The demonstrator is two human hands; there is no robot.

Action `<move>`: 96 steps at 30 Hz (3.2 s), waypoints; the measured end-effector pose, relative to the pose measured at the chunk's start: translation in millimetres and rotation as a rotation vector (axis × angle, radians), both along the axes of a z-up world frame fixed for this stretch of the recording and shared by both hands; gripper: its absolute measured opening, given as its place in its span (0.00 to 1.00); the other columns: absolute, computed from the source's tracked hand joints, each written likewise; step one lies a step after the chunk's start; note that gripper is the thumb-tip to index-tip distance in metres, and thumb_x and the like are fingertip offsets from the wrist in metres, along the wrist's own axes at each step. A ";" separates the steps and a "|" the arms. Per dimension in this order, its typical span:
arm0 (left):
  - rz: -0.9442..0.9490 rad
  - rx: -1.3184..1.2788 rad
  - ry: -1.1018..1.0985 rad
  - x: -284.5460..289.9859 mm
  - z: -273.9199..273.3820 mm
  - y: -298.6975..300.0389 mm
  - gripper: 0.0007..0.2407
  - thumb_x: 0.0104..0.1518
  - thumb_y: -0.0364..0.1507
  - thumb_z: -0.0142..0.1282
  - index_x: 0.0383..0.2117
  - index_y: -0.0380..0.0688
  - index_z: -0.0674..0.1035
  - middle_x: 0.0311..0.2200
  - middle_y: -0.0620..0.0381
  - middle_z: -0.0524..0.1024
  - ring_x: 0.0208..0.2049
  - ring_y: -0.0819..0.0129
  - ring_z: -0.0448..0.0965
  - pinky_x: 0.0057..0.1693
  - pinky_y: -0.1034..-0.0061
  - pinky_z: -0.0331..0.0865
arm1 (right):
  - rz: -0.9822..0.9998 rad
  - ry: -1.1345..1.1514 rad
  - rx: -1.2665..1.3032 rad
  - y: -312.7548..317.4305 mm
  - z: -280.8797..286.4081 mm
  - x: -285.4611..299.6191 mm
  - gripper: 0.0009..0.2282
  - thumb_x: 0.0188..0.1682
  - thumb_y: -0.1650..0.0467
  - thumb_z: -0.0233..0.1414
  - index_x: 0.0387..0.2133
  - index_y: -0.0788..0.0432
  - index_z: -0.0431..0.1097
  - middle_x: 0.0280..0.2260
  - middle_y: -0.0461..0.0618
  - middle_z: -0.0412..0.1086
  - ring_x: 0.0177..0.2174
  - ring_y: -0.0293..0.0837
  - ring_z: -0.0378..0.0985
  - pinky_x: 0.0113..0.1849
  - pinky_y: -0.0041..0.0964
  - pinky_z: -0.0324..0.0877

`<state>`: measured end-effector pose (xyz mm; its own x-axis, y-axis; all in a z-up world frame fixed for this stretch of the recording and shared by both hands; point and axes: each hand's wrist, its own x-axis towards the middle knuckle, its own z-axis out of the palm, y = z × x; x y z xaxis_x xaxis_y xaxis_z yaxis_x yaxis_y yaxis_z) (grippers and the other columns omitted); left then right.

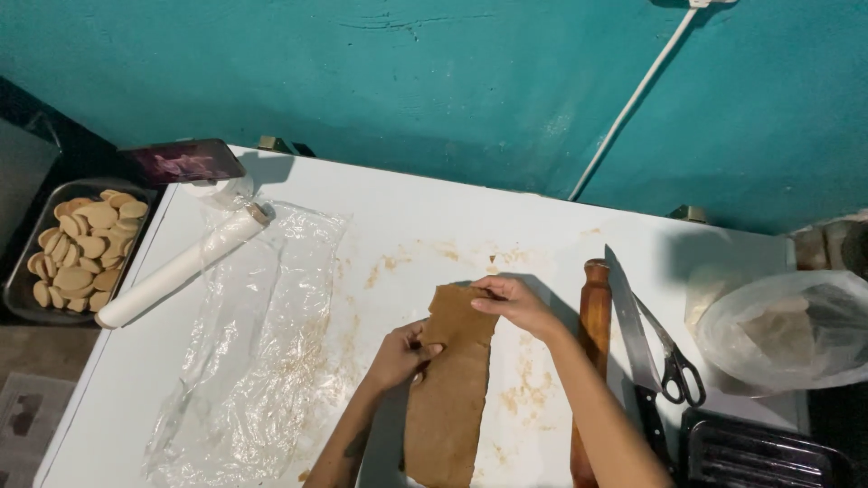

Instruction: Rolling out a piece of dough using a wooden rolling pin on a white surface covered in plastic wrap.

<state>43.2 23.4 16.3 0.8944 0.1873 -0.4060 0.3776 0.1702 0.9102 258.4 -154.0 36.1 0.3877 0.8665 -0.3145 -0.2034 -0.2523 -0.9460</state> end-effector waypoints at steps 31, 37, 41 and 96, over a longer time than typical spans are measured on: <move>0.128 0.961 0.236 -208.1 -36.4 -124.6 0.37 0.45 0.26 0.66 0.68 0.47 0.65 0.52 0.46 0.69 0.47 0.49 0.71 0.51 0.55 0.67 | -0.913 0.435 -0.350 -152.2 -170.2 -341.3 0.33 0.43 0.73 0.61 0.64 0.63 0.58 0.61 0.58 0.64 0.59 0.47 0.66 0.56 0.44 0.63; 0.356 0.808 -0.009 -203.4 -25.0 -131.1 0.30 0.36 0.18 0.61 0.55 0.39 0.74 0.49 0.40 0.71 0.48 0.45 0.71 0.53 0.58 0.67 | -0.781 0.358 -0.288 -95.5 -93.4 -352.1 0.38 0.43 0.76 0.58 0.68 0.63 0.45 0.59 0.56 0.63 0.58 0.47 0.66 0.55 0.40 0.62; 0.411 0.412 0.138 -196.1 -51.1 -126.5 0.23 0.46 0.16 0.53 0.54 0.34 0.73 0.42 0.47 0.76 0.43 0.58 0.79 0.52 0.69 0.72 | -0.765 0.364 -0.460 -77.7 -35.1 -323.7 0.35 0.43 0.73 0.58 0.66 0.63 0.50 0.51 0.54 0.70 0.53 0.46 0.72 0.55 0.40 0.64; 0.448 0.451 0.316 -264.5 40.9 -30.8 0.13 0.56 0.27 0.59 0.48 0.46 0.83 0.35 0.56 0.87 0.33 0.73 0.85 0.44 0.77 0.77 | -0.644 0.227 -0.424 -115.0 -67.8 -259.1 0.19 0.47 0.64 0.61 0.46 0.67 0.76 0.38 0.56 0.77 0.36 0.43 0.81 0.37 0.36 0.74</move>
